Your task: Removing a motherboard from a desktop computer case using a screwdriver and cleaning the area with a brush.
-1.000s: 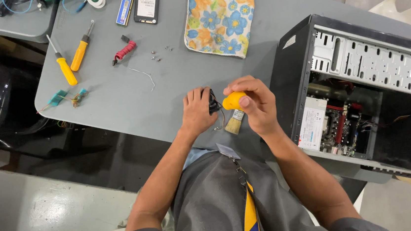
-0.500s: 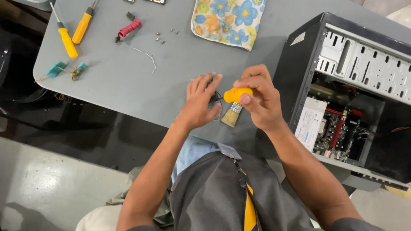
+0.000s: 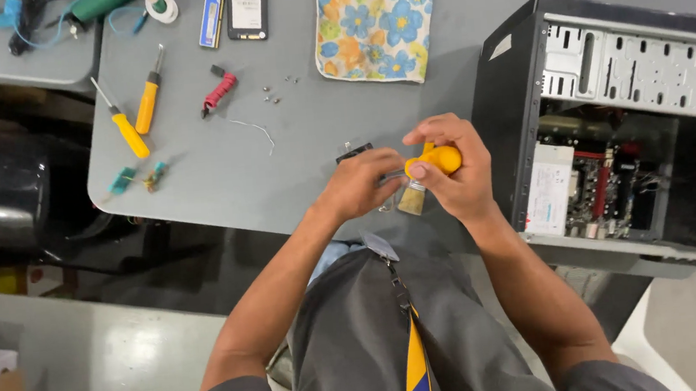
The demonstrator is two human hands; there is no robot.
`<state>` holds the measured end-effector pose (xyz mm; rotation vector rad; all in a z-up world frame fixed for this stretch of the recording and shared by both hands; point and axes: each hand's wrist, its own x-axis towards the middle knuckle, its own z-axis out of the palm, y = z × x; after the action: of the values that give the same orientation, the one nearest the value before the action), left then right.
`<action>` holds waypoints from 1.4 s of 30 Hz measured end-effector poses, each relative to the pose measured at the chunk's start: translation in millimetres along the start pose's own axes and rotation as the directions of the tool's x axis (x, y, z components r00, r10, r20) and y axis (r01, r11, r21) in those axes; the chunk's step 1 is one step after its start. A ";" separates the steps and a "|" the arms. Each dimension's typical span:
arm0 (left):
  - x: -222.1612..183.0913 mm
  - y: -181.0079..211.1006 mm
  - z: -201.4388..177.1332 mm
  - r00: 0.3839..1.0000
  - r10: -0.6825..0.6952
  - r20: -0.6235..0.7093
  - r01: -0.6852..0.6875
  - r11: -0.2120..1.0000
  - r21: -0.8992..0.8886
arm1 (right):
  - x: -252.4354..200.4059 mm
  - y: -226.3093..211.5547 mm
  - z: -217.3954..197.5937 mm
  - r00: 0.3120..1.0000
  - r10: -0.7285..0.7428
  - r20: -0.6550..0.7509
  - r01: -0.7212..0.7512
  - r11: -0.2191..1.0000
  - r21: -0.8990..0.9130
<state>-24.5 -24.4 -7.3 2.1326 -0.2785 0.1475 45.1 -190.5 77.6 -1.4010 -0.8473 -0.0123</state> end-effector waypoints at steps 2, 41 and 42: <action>4.0 -1.2 -11.3 0.999 0.000 0.045 0.000 1.000 0.005 | -0.4 -0.5 5.7 1.000 0.010 -0.013 -0.010 1.000 0.005; -45.3 20.2 -24.8 0.944 -0.309 -0.118 0.283 0.940 -0.193 | -4.8 -22.7 6.1 0.946 0.104 0.307 -0.084 0.993 -0.078; -47.3 17.0 -23.6 0.942 -0.313 -0.120 0.286 0.938 -0.196 | -4.5 -22.1 8.6 0.943 0.113 0.312 -0.092 0.992 -0.081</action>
<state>-74.5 -6.8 9.3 1.9486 0.1207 0.0990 26.8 -190.0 93.4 -1.5314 -1.0443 0.2739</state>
